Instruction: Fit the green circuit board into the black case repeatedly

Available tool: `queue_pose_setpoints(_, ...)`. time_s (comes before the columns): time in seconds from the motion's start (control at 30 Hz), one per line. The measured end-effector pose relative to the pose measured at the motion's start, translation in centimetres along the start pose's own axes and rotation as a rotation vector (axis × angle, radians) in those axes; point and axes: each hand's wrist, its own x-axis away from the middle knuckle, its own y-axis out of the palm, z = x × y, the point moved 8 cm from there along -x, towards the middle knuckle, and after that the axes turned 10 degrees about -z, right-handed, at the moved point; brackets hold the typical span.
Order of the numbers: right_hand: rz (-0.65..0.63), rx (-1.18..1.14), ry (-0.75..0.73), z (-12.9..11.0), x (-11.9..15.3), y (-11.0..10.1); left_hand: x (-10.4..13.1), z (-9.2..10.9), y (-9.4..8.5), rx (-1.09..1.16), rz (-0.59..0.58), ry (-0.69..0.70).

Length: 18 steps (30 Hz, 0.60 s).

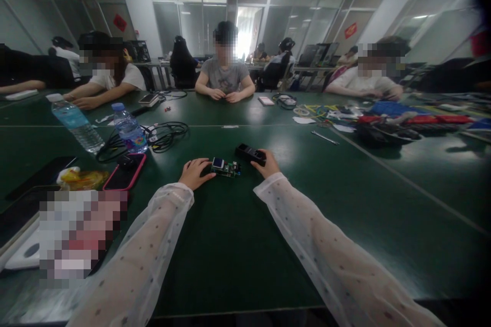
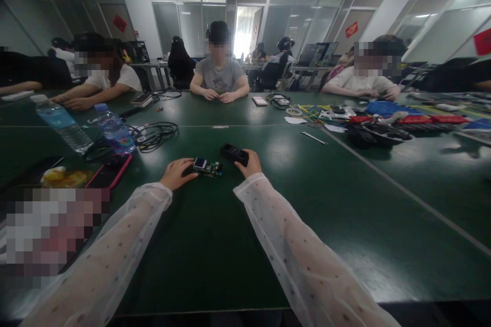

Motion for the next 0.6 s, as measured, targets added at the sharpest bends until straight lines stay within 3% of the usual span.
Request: queue_pose_setpoints(0.6, 0.001, 0.071, -0.002, -0.27, 0.2, 0.04, -0.08, 0.0, 0.06, -0.006, -0.001, -0.007)
